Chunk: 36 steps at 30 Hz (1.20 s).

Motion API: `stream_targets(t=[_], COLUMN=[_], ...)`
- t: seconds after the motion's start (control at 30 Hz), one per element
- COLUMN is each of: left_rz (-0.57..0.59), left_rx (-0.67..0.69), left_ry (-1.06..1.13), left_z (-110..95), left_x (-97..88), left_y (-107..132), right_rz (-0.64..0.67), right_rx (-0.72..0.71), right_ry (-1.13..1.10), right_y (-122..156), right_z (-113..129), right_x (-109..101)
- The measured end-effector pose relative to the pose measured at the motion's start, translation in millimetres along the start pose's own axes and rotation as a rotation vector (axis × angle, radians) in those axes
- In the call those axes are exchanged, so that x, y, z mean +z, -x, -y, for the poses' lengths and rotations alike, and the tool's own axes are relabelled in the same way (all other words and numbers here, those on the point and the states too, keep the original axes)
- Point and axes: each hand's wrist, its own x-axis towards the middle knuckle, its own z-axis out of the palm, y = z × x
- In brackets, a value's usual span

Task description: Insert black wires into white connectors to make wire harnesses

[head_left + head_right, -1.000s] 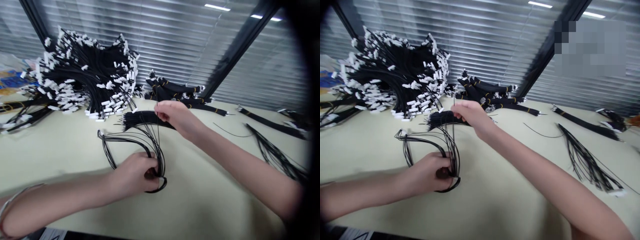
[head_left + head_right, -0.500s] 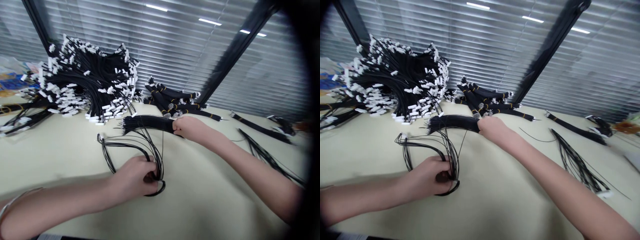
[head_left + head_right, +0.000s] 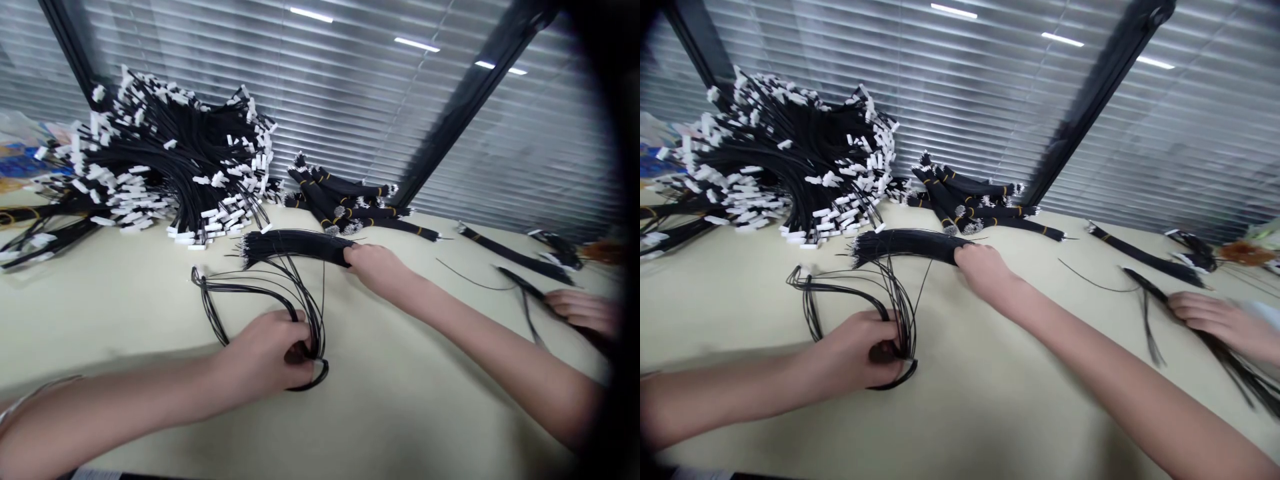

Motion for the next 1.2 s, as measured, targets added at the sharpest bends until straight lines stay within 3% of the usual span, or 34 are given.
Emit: stream_targets(t=[0.33,0.5,0.6,0.7,0.73,0.8,0.87,0.93,1.2], left_rz=[-0.011,-0.001,0.007,0.019,0.025,0.032,0.033,0.033,0.055], left_rx=[0.020,0.014,0.010,0.003,0.002,0.005,0.010,0.011,-0.004], left_ry=[0.018,-0.003,-0.030,-0.035,-0.037,-0.052,-0.064,-0.061,0.000], left_z=[-1.1,-0.6,0.9,1.3,1.1,0.7,0.6,0.8,-0.6], left_x=[-0.4,-0.2,0.3,-0.1,-0.4,-0.9,-1.1,-1.2,-2.9], left_y=[0.8,-0.3,-0.4,0.4,0.7,1.1,1.2,1.0,0.1], right_rz=[0.002,0.100,0.277,0.390,0.337,0.116,-0.101,-0.220,-0.253], right_rx=[0.074,-0.043,-0.182,-0.182,-0.132,-0.026,0.010,-0.022,-0.093], right_ry=[-0.139,-0.392,-0.743,-1.385,-1.522,-1.570,-1.443,-1.303,-1.167], right_y=[-3.9,6.0,27.3,55.9,65.6,83.0,95.5,102.0,100.0], right_z=[-10.5,-16.4,-5.2,21.0,31.6,51.9,67.3,75.6,74.0], right_x=[-3.0,-22.4,-34.4,-35.9,-34.0,-28.7,-23.2,-19.0,-11.0])
